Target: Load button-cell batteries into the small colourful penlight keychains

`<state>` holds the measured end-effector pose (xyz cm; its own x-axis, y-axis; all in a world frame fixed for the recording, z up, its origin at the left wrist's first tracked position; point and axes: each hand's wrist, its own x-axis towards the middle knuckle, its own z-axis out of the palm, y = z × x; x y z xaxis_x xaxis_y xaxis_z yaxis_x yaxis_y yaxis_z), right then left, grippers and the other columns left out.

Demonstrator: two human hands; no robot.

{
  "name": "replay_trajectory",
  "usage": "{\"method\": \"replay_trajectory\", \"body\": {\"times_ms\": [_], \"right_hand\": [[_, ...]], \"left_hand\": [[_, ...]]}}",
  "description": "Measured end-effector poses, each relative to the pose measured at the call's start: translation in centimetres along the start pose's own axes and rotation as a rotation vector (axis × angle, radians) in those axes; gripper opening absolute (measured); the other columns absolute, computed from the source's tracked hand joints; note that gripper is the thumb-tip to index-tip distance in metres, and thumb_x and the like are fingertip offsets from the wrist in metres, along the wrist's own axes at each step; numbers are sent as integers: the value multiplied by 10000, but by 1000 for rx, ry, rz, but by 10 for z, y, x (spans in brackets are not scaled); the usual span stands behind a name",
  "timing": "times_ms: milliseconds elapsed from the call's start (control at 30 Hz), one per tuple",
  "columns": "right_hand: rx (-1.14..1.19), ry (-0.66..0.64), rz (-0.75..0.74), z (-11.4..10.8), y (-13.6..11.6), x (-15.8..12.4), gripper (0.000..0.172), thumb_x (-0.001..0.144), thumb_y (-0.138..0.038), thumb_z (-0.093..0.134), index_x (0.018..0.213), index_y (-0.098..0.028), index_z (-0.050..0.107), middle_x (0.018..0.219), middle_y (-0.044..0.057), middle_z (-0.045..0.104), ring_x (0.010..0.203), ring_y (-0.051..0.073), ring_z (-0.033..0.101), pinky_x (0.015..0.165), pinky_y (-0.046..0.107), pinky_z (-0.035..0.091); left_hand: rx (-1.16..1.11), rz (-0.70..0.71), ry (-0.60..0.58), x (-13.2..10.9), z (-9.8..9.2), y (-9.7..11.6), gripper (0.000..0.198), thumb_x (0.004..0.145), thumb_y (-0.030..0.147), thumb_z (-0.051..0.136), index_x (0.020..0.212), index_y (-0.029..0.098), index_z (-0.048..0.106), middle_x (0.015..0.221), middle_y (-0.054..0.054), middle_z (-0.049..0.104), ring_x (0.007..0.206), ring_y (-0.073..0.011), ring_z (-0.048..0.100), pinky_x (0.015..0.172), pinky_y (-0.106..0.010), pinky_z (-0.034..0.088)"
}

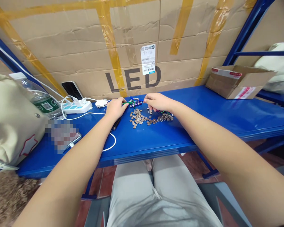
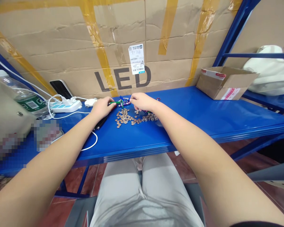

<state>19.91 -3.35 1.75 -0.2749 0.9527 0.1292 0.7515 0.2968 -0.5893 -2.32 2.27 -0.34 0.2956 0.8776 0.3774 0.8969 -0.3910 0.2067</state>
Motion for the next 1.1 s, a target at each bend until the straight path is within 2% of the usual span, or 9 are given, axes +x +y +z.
{"method": "replay_trajectory", "body": {"times_ms": [167,267,333,433,600,733,833,933,1100], "right_hand": [[-76,23,29,-1,1,-1,201,929,-267,434,979,-156,594,735,50,664,548,132,557,551,264,421],[-235,96,-28,-4,5,0,187,889,-255,493,939,-161,648,811,70,687,691,171,601,636,289,435],[-332,96,-68,-5,9,2,170,849,-222,530,902,-165,680,864,78,693,769,191,608,692,306,439],[-422,36,-114,-5,14,5,179,801,-188,558,885,-164,713,941,98,678,830,203,602,754,325,449],[-452,23,-130,-1,17,8,212,789,-185,570,928,-191,730,1075,108,626,950,215,587,848,350,459],[-468,19,-115,6,14,8,212,813,-223,573,952,-226,732,1152,104,603,1064,257,555,912,397,442],[-464,5,-172,14,10,8,207,830,-295,576,965,-258,728,1192,87,591,1114,289,528,927,439,428],[-506,33,-191,24,6,9,232,845,-300,557,1014,-257,710,1230,90,574,1150,321,497,916,474,417],[-577,43,-173,32,0,9,257,889,-237,488,1043,-241,693,1222,106,574,1153,328,479,889,469,407]], "left_hand": [[109,25,76,-4,-10,-4,213,819,385,601,892,197,669,1027,-134,655,1016,-330,553,862,-419,413],[116,40,10,-11,-17,-4,238,792,426,618,727,205,680,858,-120,649,909,-327,573,805,-412,422],[161,36,-47,-16,-19,-2,275,775,463,627,701,206,694,816,-124,651,861,-335,584,758,-410,427],[250,50,-98,-19,-18,2,325,823,478,564,771,201,726,876,-138,684,858,-330,606,734,-398,442],[320,52,-99,-14,-12,2,313,890,330,453,981,195,721,1028,-133,703,950,-309,630,788,-388,473],[331,-5,-151,-9,-7,2,293,861,378,514,969,212,730,1012,-113,717,958,-310,644,795,-388,500],[340,-32,-157,-8,-7,4,284,848,373,528,920,196,737,992,-133,718,955,-334,650,790,-414,509],[247,-42,-111,-9,-12,5,252,849,311,515,915,177,718,974,-134,719,941,-325,653,803,-420,509],[-185,-42,20,-15,-25,1,224,836,301,577,1007,162,616,971,-86,715,892,-229,664,802,-343,517]]}}
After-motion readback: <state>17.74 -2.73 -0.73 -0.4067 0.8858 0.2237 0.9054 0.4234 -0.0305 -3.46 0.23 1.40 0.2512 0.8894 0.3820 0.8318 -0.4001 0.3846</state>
